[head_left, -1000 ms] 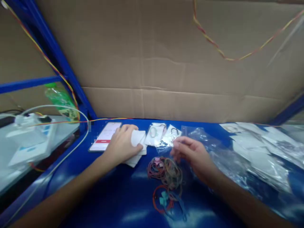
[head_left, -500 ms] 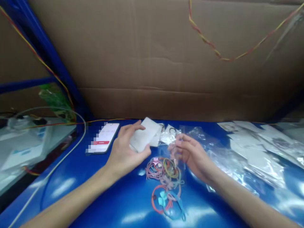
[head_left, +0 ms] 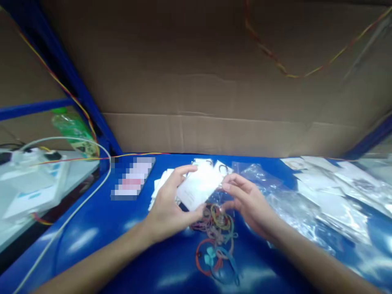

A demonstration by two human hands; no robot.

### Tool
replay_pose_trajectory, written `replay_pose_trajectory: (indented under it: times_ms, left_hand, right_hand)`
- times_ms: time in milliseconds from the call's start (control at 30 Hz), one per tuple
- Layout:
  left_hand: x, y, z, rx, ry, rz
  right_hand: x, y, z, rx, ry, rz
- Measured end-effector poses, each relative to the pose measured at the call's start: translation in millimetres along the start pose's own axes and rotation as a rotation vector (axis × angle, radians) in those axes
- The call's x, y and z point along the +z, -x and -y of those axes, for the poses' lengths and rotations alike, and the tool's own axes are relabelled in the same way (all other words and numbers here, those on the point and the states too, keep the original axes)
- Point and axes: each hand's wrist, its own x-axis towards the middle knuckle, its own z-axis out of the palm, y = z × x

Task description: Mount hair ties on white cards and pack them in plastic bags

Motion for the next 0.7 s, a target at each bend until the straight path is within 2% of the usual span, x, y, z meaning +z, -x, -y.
replay_pose_trajectory:
  times_ms: [233,400,467,567,700]
  left_hand:
    - [1.6,-3,0,-0.117,0.139,-0.011]
    - [0.6,-9,-9,-0.387,0.422,0.055]
    - [-1.9,-11,-8,-0.446,0.404,0.022]
    - [-7.4,-14,-4,-0.407,0.296,-0.01]
    - [-11.7,-15,-1,-0.407,0.205,0.061]
  right_hand:
    - [2,0,2,-0.045,0.019,0.028]
    - [2,0,3,-0.053,0.062,-0.01]
    - [2,0,5,-0.044,0.061,-0.011]
    - [2,1,7,-0.046,0.06,-0.009]
    - [0,2,6,-0.106,0.079,0.008]
